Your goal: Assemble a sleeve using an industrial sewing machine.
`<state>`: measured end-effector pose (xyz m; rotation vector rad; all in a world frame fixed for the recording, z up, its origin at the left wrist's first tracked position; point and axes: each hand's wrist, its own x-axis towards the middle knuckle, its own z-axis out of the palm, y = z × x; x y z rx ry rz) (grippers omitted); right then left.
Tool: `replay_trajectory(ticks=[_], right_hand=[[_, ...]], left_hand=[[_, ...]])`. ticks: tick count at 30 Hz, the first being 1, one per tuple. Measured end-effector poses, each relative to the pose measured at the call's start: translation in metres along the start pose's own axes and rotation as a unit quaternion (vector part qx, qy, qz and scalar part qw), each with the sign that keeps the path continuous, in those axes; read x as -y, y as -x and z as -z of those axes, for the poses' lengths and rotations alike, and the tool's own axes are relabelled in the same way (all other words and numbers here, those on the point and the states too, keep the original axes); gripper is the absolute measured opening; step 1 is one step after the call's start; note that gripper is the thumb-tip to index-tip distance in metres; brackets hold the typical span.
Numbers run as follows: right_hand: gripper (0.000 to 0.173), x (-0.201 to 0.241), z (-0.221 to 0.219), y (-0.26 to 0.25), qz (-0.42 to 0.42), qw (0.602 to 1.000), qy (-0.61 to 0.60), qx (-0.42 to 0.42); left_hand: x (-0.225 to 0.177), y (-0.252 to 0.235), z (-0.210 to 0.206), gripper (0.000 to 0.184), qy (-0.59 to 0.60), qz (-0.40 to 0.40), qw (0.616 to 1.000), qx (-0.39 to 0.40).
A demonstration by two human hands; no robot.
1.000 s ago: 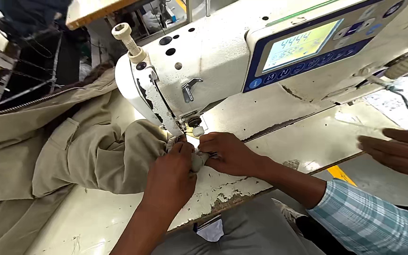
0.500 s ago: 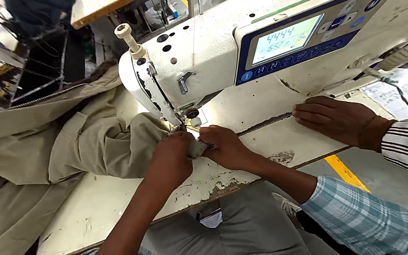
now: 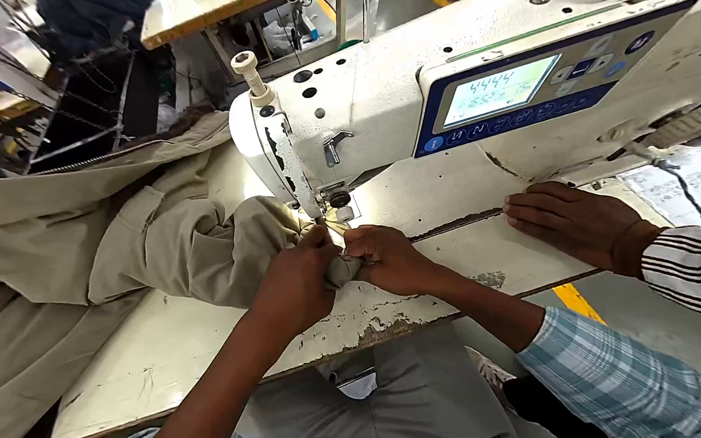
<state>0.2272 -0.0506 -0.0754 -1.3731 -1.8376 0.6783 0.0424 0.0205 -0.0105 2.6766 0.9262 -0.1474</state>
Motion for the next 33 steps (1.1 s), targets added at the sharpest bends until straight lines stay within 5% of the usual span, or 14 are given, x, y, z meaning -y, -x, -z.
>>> replay_trajectory(ticks=[4,6,12,22,25,29,33], right_hand=[[0.009,-0.001,0.002,0.009,0.033,0.998,0.047,0.027],[0.018,0.006,0.010,0.020,0.023,0.997,0.075,0.024],[0.024,0.023,0.001,0.024,-0.107,0.976,0.075,-0.176],[0.025,0.039,0.021,-0.013,-0.238,0.948,0.208,0.034],[0.020,0.041,0.020,-0.017,-0.239,0.955,0.174,0.031],[0.020,0.032,0.020,-0.021,-0.233,0.972,-0.011,0.024],[0.024,0.023,0.027,-0.022,-0.190,0.977,-0.007,0.095]], left_hand=[[0.002,0.003,-0.006,0.041,-0.013,-0.012,1.000,-0.009],[0.000,0.004,-0.008,0.042,-0.021,-0.010,1.000,-0.006],[-0.007,0.005,-0.013,0.042,-0.049,-0.025,0.998,-0.011],[-0.009,0.006,-0.009,0.051,-0.044,0.012,0.998,0.044],[-0.007,0.006,-0.011,0.052,-0.055,0.001,0.998,0.018],[-0.001,0.007,-0.014,0.050,-0.048,-0.028,0.998,-0.004],[0.003,0.006,-0.011,0.053,-0.040,-0.044,0.998,0.005]])
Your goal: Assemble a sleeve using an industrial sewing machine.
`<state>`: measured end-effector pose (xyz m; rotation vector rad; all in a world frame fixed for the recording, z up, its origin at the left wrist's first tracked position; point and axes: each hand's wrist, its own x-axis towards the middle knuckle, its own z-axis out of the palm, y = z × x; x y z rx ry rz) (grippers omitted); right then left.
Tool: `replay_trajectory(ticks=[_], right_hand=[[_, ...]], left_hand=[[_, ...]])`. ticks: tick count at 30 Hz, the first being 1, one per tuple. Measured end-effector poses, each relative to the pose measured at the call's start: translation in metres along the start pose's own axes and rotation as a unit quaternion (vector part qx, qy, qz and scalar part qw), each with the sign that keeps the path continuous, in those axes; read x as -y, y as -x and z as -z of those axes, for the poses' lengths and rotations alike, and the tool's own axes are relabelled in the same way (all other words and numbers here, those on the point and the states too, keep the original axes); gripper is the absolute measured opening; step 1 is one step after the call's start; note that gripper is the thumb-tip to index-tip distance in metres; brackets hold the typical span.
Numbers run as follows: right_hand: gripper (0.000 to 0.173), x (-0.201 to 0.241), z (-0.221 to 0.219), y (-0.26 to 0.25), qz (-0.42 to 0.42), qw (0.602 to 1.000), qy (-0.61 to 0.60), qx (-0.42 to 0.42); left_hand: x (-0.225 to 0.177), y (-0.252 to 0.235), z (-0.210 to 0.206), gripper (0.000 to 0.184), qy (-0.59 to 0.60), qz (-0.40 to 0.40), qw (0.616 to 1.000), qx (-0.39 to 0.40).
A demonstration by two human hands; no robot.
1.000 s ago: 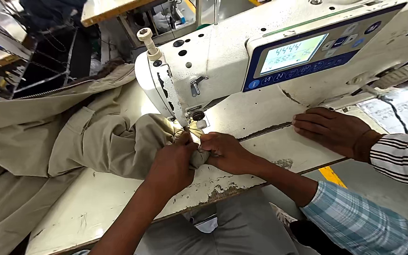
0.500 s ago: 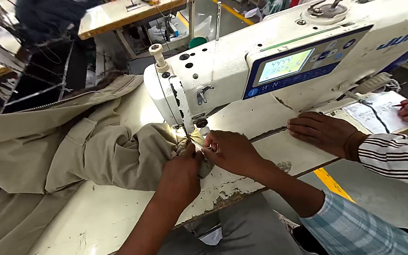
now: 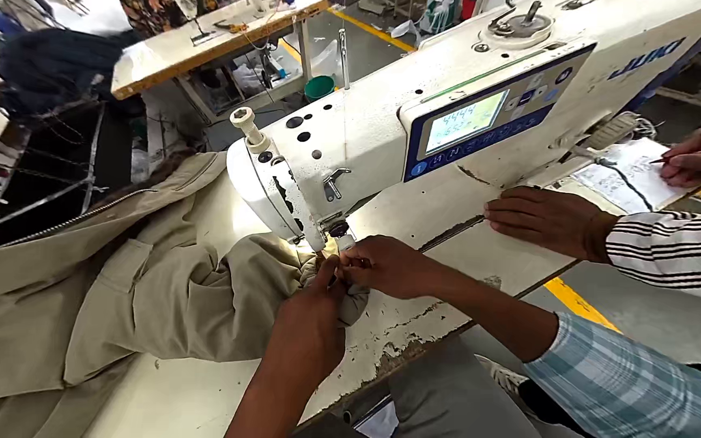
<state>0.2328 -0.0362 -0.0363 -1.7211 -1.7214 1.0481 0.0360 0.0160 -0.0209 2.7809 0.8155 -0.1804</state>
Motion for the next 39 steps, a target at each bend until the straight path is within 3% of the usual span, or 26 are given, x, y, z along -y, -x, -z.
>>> replay_trajectory(ticks=[2,6,9,12,15,20,23,25,27,30,35,39], right_hand=[[0.029,-0.007,0.014,-0.006,0.014,1.000,0.012,0.005],[0.024,-0.004,0.028,-0.026,-0.013,0.995,0.024,-0.096],[0.021,-0.001,0.015,-0.036,-0.036,0.985,0.054,-0.161],[0.019,-0.008,-0.005,-0.040,0.003,0.958,0.082,-0.275],[0.017,-0.011,-0.012,-0.040,0.022,0.945,0.099,-0.310],[0.014,-0.004,-0.006,-0.011,0.039,0.959,0.028,-0.280],[0.026,0.011,-0.013,0.015,-0.008,0.983,0.097,-0.159],[0.017,0.011,-0.010,0.015,-0.024,0.988,0.096,-0.119],[0.011,0.007,0.002,0.013,-0.032,0.994,-0.017,-0.100],[0.011,-0.002,0.003,0.011,-0.064,0.969,-0.213,-0.107],[0.008,-0.002,0.004,0.016,-0.021,0.983,-0.023,-0.183],[0.007,0.020,0.014,0.020,0.084,0.970,0.184,-0.132]], left_hand=[[0.002,-0.001,0.000,0.054,0.000,-0.006,1.000,0.003],[0.006,-0.003,-0.004,0.055,0.011,-0.018,1.000,-0.018],[0.009,-0.002,-0.007,0.057,0.012,-0.028,0.999,-0.033],[0.010,-0.004,-0.005,0.058,0.016,-0.037,0.999,-0.033],[0.010,-0.005,0.000,0.058,0.015,-0.027,0.999,-0.011],[0.002,-0.003,0.000,0.055,0.020,0.004,0.999,-0.029],[0.001,0.000,0.000,0.049,0.015,0.016,1.000,-0.011],[0.002,-0.001,0.002,0.052,0.013,0.011,1.000,-0.003],[0.002,-0.002,0.003,0.049,0.017,0.009,1.000,0.001],[0.000,-0.001,0.007,0.049,0.025,0.020,0.999,0.026],[-0.001,-0.002,0.002,0.049,0.008,0.017,1.000,0.013],[-0.001,-0.003,0.002,0.050,0.013,0.007,1.000,0.005]])
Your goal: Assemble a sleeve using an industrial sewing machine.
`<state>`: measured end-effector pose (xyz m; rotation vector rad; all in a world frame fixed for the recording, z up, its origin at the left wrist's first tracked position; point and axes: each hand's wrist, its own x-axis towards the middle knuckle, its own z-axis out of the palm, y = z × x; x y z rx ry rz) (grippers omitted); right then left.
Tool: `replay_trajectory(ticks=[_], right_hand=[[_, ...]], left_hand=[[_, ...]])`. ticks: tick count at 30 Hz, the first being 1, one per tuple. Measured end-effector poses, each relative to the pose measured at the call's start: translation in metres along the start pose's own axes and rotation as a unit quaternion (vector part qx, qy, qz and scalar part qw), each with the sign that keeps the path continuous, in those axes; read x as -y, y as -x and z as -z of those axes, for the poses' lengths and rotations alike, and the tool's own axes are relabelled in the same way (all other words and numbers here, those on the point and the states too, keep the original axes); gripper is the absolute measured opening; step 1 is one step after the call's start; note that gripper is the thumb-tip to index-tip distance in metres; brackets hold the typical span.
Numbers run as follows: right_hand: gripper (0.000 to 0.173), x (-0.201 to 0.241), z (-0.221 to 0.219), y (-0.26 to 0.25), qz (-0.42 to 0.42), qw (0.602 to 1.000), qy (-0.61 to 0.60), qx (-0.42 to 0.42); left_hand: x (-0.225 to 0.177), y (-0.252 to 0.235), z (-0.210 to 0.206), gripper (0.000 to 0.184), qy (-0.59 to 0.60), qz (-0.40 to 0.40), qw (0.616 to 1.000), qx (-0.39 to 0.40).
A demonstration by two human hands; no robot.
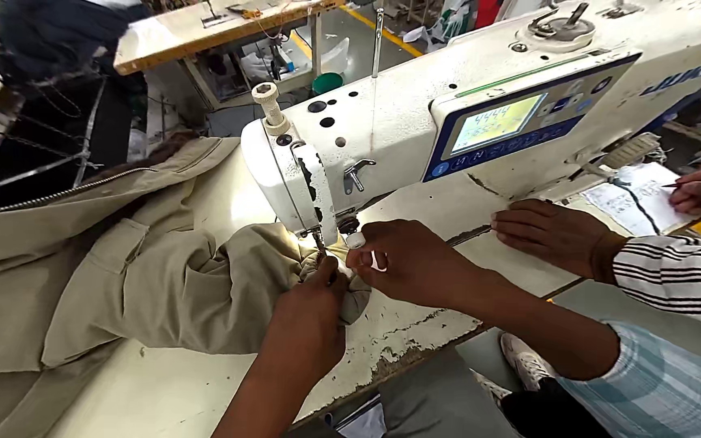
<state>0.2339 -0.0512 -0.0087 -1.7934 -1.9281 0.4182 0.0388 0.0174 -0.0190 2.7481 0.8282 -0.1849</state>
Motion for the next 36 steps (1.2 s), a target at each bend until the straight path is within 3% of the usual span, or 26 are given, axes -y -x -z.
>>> replay_trajectory(ticks=[4,6,12,15,22,29,32,36], right_hand=[[0.026,-0.004,0.013,-0.007,0.051,0.973,0.105,0.198],[0.031,-0.008,0.014,-0.010,0.067,0.962,0.142,0.226],[0.006,-0.027,-0.004,-0.005,0.162,0.967,0.188,0.058],[0.005,-0.029,-0.010,-0.004,0.167,0.969,0.184,0.006],[0.022,-0.008,-0.004,-0.004,-0.006,0.994,0.064,0.085],[0.020,-0.007,-0.016,-0.023,-0.128,0.988,0.040,0.074],[0.020,-0.013,-0.008,-0.022,-0.125,0.988,0.034,0.080],[0.020,-0.016,-0.011,-0.016,-0.136,0.989,-0.056,0.018]], left_hand=[[0.001,0.000,-0.001,0.052,-0.003,-0.006,1.000,0.012],[0.001,0.000,0.002,0.051,-0.003,-0.004,1.000,0.029],[-0.002,-0.003,0.010,0.045,0.005,-0.003,0.997,0.072],[-0.007,-0.006,0.016,0.046,0.007,0.009,0.994,0.110],[-0.007,-0.006,0.014,0.051,0.027,-0.002,0.994,0.101],[-0.006,-0.004,0.012,0.058,0.021,0.001,0.996,0.092],[-0.006,-0.006,0.012,0.058,0.018,0.008,0.996,0.090],[-0.005,-0.008,0.012,0.056,0.013,0.004,0.996,0.083]])
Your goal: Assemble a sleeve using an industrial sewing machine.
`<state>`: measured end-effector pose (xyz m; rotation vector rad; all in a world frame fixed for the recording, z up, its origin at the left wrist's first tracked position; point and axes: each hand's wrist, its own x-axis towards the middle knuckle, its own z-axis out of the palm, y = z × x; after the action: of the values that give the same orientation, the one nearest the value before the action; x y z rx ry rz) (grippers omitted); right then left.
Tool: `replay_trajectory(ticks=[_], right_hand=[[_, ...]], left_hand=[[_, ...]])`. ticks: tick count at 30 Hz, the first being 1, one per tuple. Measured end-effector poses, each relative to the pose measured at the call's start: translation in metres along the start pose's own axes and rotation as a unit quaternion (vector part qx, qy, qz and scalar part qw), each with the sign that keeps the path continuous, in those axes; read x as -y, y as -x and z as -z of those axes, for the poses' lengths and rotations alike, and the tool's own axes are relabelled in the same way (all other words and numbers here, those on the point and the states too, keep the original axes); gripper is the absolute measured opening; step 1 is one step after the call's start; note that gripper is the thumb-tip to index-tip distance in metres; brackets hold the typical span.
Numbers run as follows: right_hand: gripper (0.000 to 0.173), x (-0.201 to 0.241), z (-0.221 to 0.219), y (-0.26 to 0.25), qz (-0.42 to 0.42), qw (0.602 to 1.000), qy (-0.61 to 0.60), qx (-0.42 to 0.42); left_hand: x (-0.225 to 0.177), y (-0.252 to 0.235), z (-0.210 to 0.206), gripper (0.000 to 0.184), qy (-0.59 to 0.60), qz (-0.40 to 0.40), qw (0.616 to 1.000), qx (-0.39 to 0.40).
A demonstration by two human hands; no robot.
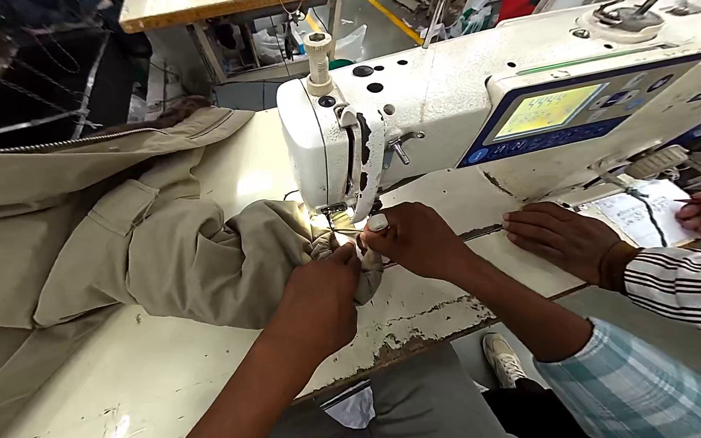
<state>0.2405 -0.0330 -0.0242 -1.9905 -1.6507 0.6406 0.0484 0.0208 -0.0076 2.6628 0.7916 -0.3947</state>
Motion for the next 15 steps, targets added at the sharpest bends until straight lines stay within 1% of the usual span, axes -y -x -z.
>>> replay_trajectory(ticks=[2,3,5,8,10,12,14,15], right_hand=[[0.019,0.001,-0.007,0.006,-0.031,0.999,-0.038,-0.023],[0.018,0.003,-0.010,0.011,-0.040,0.997,-0.052,-0.033],[0.018,0.005,-0.014,0.017,-0.044,0.995,-0.075,-0.042],[0.018,0.009,-0.019,0.018,-0.041,0.994,-0.100,-0.031],[0.021,0.011,-0.023,0.019,-0.035,0.995,-0.090,-0.005],[0.022,0.010,-0.022,0.019,0.003,0.998,-0.033,0.053],[0.027,0.008,-0.008,0.014,0.040,0.993,-0.004,0.107],[0.029,0.004,-0.001,0.009,0.045,0.993,-0.016,0.105]], left_hand=[[-0.001,0.000,0.002,0.058,0.000,-0.002,1.000,0.004],[0.000,0.000,0.000,0.056,0.000,-0.005,1.000,-0.003],[0.002,0.001,-0.004,0.046,-0.002,-0.013,1.000,-0.027],[0.005,0.002,-0.012,0.042,0.006,-0.013,0.998,-0.063],[0.004,0.003,-0.013,0.044,0.000,-0.010,0.998,-0.062],[0.003,0.003,-0.012,0.043,-0.014,-0.010,0.998,-0.062],[0.004,0.004,-0.011,0.043,-0.017,-0.012,0.998,-0.063],[0.004,0.004,-0.010,0.043,-0.014,-0.011,0.998,-0.061]])
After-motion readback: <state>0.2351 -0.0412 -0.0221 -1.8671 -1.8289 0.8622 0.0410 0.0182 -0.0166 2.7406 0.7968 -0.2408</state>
